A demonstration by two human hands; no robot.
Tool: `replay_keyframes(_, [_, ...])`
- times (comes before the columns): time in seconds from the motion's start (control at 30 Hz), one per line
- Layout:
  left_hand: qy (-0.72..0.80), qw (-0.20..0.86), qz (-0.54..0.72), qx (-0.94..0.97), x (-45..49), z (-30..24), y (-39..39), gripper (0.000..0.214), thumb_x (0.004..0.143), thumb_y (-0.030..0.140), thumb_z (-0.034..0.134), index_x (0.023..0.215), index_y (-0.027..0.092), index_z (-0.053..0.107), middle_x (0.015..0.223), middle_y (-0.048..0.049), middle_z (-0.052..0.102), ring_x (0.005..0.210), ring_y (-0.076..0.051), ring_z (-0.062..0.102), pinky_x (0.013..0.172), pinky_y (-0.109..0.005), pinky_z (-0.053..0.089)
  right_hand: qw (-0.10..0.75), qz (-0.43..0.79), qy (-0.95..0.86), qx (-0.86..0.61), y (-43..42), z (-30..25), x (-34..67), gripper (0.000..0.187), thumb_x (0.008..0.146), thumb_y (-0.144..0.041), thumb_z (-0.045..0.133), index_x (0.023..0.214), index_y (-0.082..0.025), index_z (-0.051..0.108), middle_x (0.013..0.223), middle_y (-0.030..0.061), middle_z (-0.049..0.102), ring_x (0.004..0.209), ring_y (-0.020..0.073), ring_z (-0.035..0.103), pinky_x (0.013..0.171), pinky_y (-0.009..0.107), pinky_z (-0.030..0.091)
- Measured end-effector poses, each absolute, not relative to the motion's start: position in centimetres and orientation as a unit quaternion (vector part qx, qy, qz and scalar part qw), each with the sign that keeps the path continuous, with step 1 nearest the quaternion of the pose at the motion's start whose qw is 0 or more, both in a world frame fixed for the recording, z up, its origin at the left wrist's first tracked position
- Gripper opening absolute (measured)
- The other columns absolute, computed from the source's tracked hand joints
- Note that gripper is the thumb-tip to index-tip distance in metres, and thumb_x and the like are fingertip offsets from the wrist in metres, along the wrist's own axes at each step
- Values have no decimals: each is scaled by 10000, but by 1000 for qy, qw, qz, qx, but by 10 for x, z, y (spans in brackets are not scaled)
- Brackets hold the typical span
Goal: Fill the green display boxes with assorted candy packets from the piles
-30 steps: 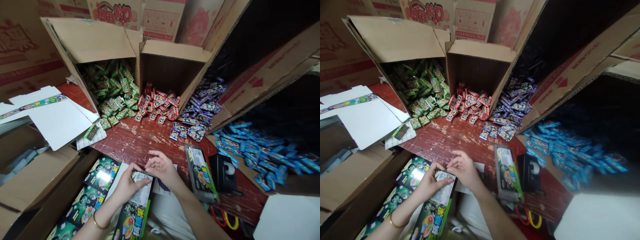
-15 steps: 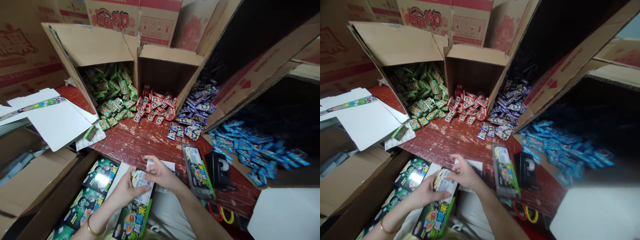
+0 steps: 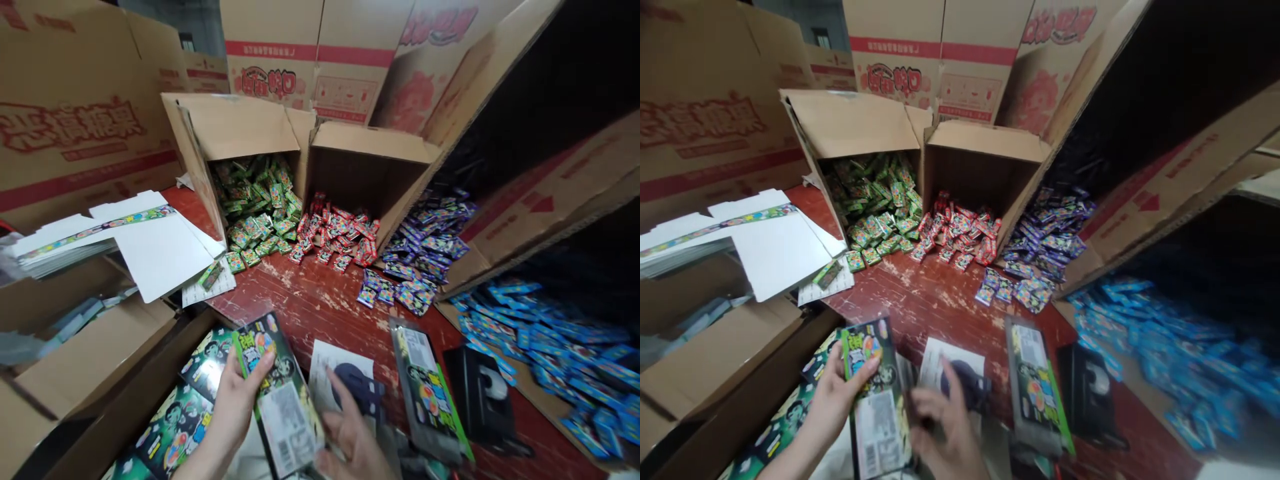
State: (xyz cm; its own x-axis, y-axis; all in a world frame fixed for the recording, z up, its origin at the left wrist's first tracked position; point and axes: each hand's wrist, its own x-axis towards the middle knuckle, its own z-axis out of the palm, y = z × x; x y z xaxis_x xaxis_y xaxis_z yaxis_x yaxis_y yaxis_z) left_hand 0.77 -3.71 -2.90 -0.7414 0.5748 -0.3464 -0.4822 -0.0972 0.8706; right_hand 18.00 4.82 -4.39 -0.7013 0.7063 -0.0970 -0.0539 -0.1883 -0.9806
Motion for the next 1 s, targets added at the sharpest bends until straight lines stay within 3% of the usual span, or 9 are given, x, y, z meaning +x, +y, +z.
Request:
replay_keyframes(0.1, [600,353,703,144,22,-32,-48,879,684,293,773,1378,282,233,1182,-91,641,1017,-258,649,871,-374,532,348,624,-634,-297,47,-25,163,727,793,-426,650,1396,-278,272,1130,94,662,1143,247,565,1002,456,408])
replay_keyframes(0.2, [621,366,656,225,32,-40,-62,671,789,340,662,1350,277,300,1357,-106,501,1229,-267,507,980,-357,467,361,565,-683,-289,52,-15,145,630,827,-305,628,1372,-272,313,1095,87,672,1222,242,497,1071,488,328])
replay_keyframes(0.27, [636,367,637,235,34,-44,-65,587,816,361,623,1319,273,333,1335,-101,511,1250,-265,482,996,-355,451,397,522,-684,-320,48,-21,137,602,808,-239,650,1335,-273,360,1154,101,635,1236,257,478,1073,509,321])
replay_keyframes(0.43, [633,366,646,219,33,-46,-65,729,834,354,601,1401,305,144,1251,-110,573,1099,-262,598,907,-390,506,510,442,-655,-340,22,-51,131,549,816,-177,633,1287,-286,373,1187,105,598,1166,253,533,1005,485,410])
replay_keyframes(0.6, [655,355,603,285,30,-53,-64,542,839,336,592,1328,281,366,1235,-73,581,1125,-237,563,914,-328,474,457,530,-622,-351,8,-64,131,425,885,-199,539,1261,-275,358,1068,89,654,990,215,634,863,390,515])
replay_keyframes(0.73, [641,345,611,312,21,-57,-48,250,804,331,635,1024,236,561,946,-33,650,905,-214,621,813,-321,492,438,572,-578,-383,14,-66,129,391,890,-255,541,1236,-267,357,1027,85,656,928,206,645,866,394,506])
replay_keyframes(0.83, [629,314,633,323,16,-55,-38,132,819,337,611,825,208,589,914,-53,642,943,-230,600,850,-345,466,460,602,-542,-364,21,-67,125,437,878,-304,557,1254,-265,337,1146,111,600,959,207,634,888,400,492])
replay_keyframes(0.9, [631,303,640,316,15,-54,-36,120,841,331,585,855,212,580,959,-64,639,961,-224,593,877,-352,448,456,623,-530,-351,25,-67,122,513,878,-315,555,1310,-268,283,1123,104,611,948,204,635,891,399,483])
replay_keyframes(1.0, [633,300,648,299,15,-52,-41,214,830,314,610,1011,229,533,904,-41,653,901,-203,613,860,-343,453,424,646,-527,-354,28,-63,121,643,855,-306,595,1370,-258,213,890,41,669,847,198,642,842,381,485])
